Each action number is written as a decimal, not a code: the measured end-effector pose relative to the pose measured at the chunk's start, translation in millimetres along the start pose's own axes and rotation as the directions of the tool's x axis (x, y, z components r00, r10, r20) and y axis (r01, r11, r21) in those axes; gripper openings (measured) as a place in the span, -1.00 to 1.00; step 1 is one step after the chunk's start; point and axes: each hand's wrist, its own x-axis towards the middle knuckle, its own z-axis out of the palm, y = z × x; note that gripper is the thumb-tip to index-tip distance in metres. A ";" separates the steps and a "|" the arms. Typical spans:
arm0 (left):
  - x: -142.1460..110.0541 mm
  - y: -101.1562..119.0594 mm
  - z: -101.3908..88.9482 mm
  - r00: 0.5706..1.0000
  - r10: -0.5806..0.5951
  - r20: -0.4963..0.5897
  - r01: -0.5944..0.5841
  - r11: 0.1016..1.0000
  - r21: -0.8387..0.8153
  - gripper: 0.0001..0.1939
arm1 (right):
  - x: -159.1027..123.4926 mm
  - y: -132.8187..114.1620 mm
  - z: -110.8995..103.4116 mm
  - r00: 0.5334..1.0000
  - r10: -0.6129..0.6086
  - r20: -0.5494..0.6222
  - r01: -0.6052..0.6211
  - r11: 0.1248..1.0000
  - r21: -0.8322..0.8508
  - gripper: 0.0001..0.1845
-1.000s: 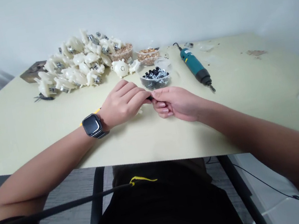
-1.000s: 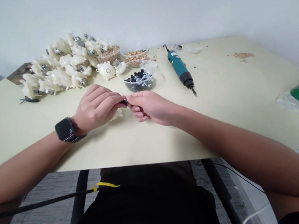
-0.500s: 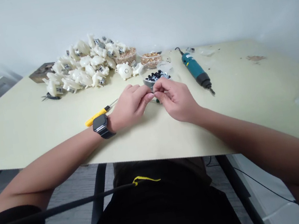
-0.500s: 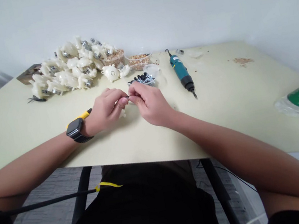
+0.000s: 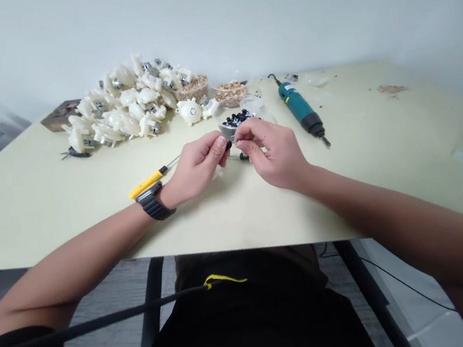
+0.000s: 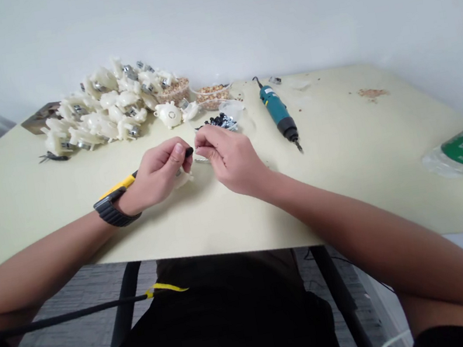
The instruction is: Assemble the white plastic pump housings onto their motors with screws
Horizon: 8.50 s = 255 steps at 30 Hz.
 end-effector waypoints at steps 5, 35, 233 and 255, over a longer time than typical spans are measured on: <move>-1.6 0.6 -0.3 1.000 0.010 0.017 -0.010 1.000 0.020 -0.45 | -0.3 2.5 1.7 0.999 -0.044 -0.011 0.044 0.999 0.000 -0.85; 0.7 -2.6 -7.4 0.959 0.271 0.084 -0.280 0.860 0.426 -0.54 | -3.3 -6.0 2.0 1.000 -0.004 0.021 0.004 1.000 0.015 -0.65; 14.0 -19.5 -25.3 0.952 -0.299 0.066 0.297 0.852 -0.431 -0.64 | 2.5 18.5 -30.8 0.981 -0.003 0.195 0.070 0.938 -0.340 -0.78; 11.7 -21.2 -26.2 0.944 -0.312 0.107 0.325 0.825 -0.463 -0.68 | -0.5 22.0 -34.1 0.962 -0.006 0.272 0.149 0.848 -0.509 -0.67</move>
